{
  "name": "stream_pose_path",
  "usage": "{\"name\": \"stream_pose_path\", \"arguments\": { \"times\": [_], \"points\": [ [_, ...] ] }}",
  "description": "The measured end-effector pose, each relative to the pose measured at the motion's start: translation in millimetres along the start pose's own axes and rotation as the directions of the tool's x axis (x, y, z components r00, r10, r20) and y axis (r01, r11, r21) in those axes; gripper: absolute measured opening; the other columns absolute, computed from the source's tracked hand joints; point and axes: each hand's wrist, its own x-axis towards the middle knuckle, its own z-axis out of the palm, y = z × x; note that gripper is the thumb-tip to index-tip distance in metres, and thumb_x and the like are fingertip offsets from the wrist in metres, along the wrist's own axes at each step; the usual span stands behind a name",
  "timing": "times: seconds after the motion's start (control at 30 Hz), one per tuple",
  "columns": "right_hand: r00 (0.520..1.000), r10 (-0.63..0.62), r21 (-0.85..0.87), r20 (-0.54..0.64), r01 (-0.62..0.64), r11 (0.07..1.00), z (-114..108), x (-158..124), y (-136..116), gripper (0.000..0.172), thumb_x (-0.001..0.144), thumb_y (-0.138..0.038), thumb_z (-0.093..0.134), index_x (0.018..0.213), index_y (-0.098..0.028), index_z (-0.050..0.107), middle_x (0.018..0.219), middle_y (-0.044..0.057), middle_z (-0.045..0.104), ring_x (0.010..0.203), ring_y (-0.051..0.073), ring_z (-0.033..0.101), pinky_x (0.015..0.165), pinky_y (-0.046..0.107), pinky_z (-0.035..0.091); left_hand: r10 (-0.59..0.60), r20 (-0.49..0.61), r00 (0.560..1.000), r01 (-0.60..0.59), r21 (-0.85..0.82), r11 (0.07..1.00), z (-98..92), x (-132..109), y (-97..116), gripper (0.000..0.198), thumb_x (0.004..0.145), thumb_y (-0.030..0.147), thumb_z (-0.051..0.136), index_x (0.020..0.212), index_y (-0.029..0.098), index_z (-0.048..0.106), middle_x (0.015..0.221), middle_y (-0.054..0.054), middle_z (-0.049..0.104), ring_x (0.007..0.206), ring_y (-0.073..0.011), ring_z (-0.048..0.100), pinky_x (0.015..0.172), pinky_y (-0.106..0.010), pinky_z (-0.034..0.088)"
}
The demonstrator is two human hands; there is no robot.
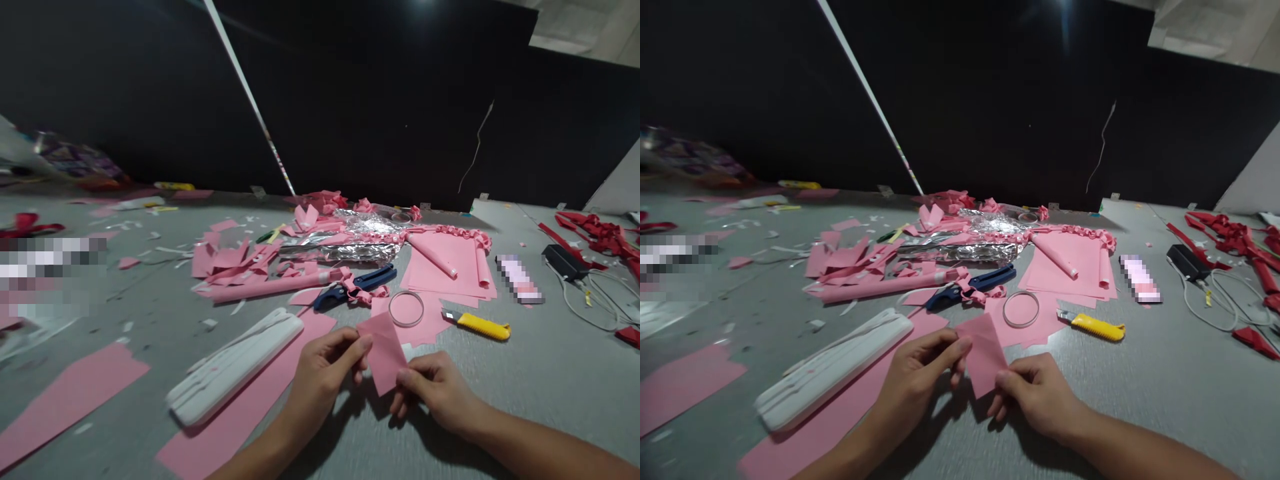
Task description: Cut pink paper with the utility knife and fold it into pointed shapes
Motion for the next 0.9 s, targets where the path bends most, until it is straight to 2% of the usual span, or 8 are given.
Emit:
{"name": "stream_pose_path", "arguments": {
  "times": [0.2, 0.33, 0.47, 0.63, 0.8, 0.9],
  "points": [
    [0.996, -0.072, -0.021, -0.052, 0.071, 0.997, -0.4, -2.8, -5.8, 0.067, 0.092, -0.079, 0.076, 0.084, -0.013, 0.081, 0.074, 0.010, 0.074, 0.064, 0.015, 0.067, 0.062, 0.028, 0.051, -0.052, 0.038, 0.998, 0.052, -0.005, 0.999, -1.2, 0.6, -5.9, 0.046, 0.089, 0.058, 0.079, 0.069, 0.019, 0.063, 0.061, 0.002, 0.062, 0.049, -0.0114, 0.056, 0.051, -0.023, 0.046],
    [0.983, -0.139, -0.039, -0.117, 0.135, 0.990, -1.5, -2.7, -8.9, 0.067, 0.091, -0.081, 0.075, 0.087, -0.015, 0.080, 0.072, 0.004, 0.067, 0.065, 0.014, 0.060, 0.065, 0.028, 0.048, -0.103, 0.181, 0.978, 0.104, 0.007, 0.995, 0.8, 0.1, -3.3, 0.050, 0.085, 0.062, 0.083, 0.067, 0.018, 0.067, 0.058, -0.001, 0.062, 0.047, -0.0137, 0.057, 0.049, -0.024, 0.045],
    [0.979, -0.150, -0.066, -0.139, 0.142, 0.988, -2.6, 0.1, -7.6, 0.072, 0.087, -0.086, 0.074, 0.082, -0.015, 0.076, 0.071, 0.001, 0.061, 0.063, 0.013, 0.053, 0.063, 0.028, 0.044, -0.094, 0.269, 0.959, 0.083, 0.052, 0.995, 2.2, -0.8, 0.3, 0.051, 0.082, 0.063, 0.085, 0.066, 0.017, 0.070, 0.054, -0.002, 0.061, 0.048, -0.0135, 0.055, 0.049, -0.022, 0.038],
    [0.974, -0.155, -0.090, -0.162, 0.142, 0.986, -3.8, 1.1, -5.3, 0.068, 0.089, -0.081, 0.077, 0.071, -0.016, 0.069, 0.067, -0.001, 0.053, 0.062, 0.011, 0.044, 0.059, 0.027, 0.036, -0.087, 0.274, 0.958, 0.069, 0.074, 0.995, 1.4, -0.8, -2.2, 0.050, 0.084, 0.062, 0.082, 0.066, 0.018, 0.068, 0.056, 0.000, 0.060, 0.052, -0.0129, 0.054, 0.053, -0.023, 0.038],
    [0.974, -0.149, -0.104, -0.168, 0.133, 0.986, -3.1, 0.5, -7.1, 0.069, 0.089, -0.082, 0.075, 0.075, -0.015, 0.074, 0.066, -0.001, 0.053, 0.063, 0.012, 0.041, 0.059, 0.027, 0.035, -0.098, 0.268, 0.958, 0.080, 0.077, 0.994, 0.4, -0.8, -3.5, 0.049, 0.086, 0.063, 0.081, 0.070, 0.018, 0.070, 0.057, 0.000, 0.059, 0.051, -0.0123, 0.050, 0.052, -0.024, 0.035],
    [0.972, -0.155, -0.122, -0.178, 0.135, 0.983, -2.8, 0.6, -8.1, 0.070, 0.091, -0.081, 0.074, 0.070, -0.015, 0.072, 0.065, -0.002, 0.051, 0.063, 0.012, 0.039, 0.059, 0.028, 0.034, -0.106, 0.265, 0.958, 0.090, 0.071, 0.993, 0.0, -0.2, -3.1, 0.049, 0.087, 0.063, 0.081, 0.071, 0.017, 0.071, 0.057, 0.000, 0.059, 0.052, -0.0125, 0.051, 0.052, -0.024, 0.036]
  ]
}}
